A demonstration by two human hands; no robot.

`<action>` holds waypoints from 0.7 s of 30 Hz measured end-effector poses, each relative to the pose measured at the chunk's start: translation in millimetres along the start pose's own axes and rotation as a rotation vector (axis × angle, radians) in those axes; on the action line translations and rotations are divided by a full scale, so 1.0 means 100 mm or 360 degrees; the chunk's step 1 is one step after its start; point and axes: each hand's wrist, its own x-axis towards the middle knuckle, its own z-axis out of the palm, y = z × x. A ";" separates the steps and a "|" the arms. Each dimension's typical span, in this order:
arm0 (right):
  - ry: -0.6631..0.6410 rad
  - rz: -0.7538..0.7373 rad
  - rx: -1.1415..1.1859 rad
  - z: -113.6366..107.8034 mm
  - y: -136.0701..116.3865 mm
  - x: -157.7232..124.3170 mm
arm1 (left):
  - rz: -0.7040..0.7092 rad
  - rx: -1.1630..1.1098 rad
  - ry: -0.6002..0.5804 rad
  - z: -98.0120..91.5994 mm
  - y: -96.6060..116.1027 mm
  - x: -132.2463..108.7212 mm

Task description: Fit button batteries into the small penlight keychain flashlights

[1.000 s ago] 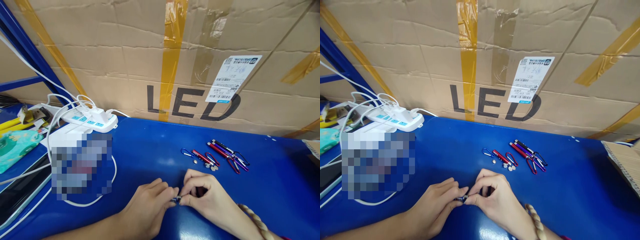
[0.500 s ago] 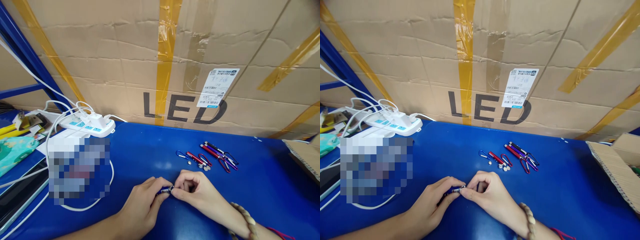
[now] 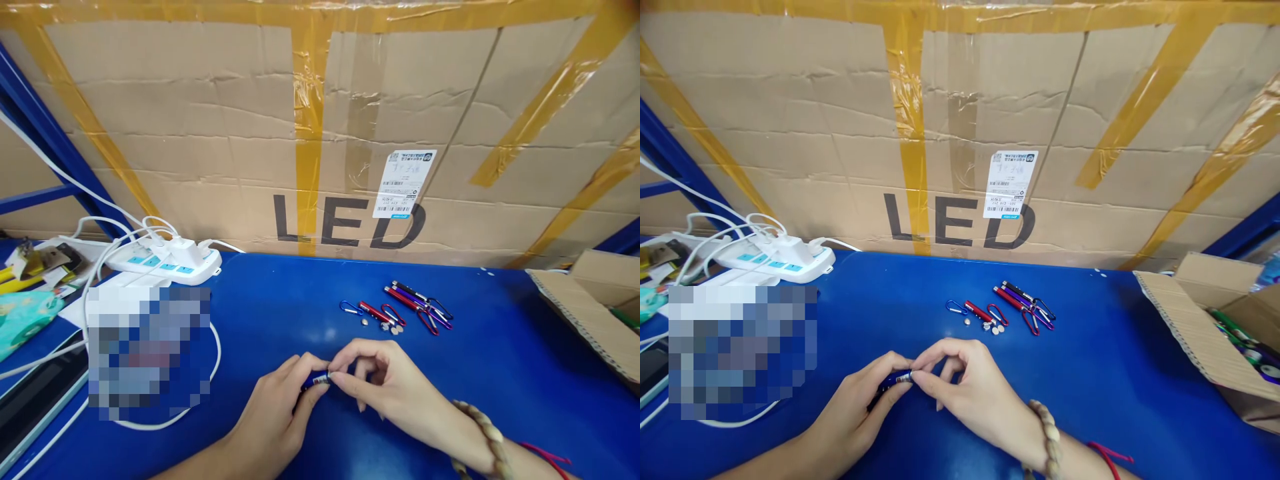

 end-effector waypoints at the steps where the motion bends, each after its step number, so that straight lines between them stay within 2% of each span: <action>1: 0.0032 -0.0043 -0.0044 -0.03 -0.02 0.00 | -0.0038 0.0000 0.0017 -0.01 0.01 0.01; 3: 0.0148 -0.0191 -0.0238 -0.12 -0.06 0.00 | -0.0129 0.0007 0.0054 -0.02 0.04 0.02; 6: 0.0476 -0.0421 -0.0764 -0.34 -0.11 0.02 | -0.0239 0.0020 0.0089 -0.03 0.07 0.03; 8: 0.0676 -0.0437 -0.1146 -0.50 -0.11 0.05 | -0.0267 0.0021 0.0077 -0.03 0.07 0.02; 9: 0.0708 -0.0399 -0.1292 -0.58 -0.10 0.07 | -0.0273 0.0022 0.0066 -0.03 0.07 0.02; 11: 0.0654 -0.0270 -0.1458 -0.70 -0.07 0.10 | -0.0273 0.0023 0.0047 -0.02 0.07 0.01; 14: 0.0481 -0.0085 -0.1493 -0.80 0.01 0.15 | -0.0263 0.0014 0.0034 -0.02 0.06 0.01; 17: 0.0361 0.0006 -0.1447 -0.79 0.07 0.19 | -0.0269 0.0004 0.0024 -0.02 0.07 0.02; 21: 0.0299 -0.0001 -0.1467 -0.73 0.10 0.21 | -0.0258 0.0017 0.0021 -0.02 0.08 0.02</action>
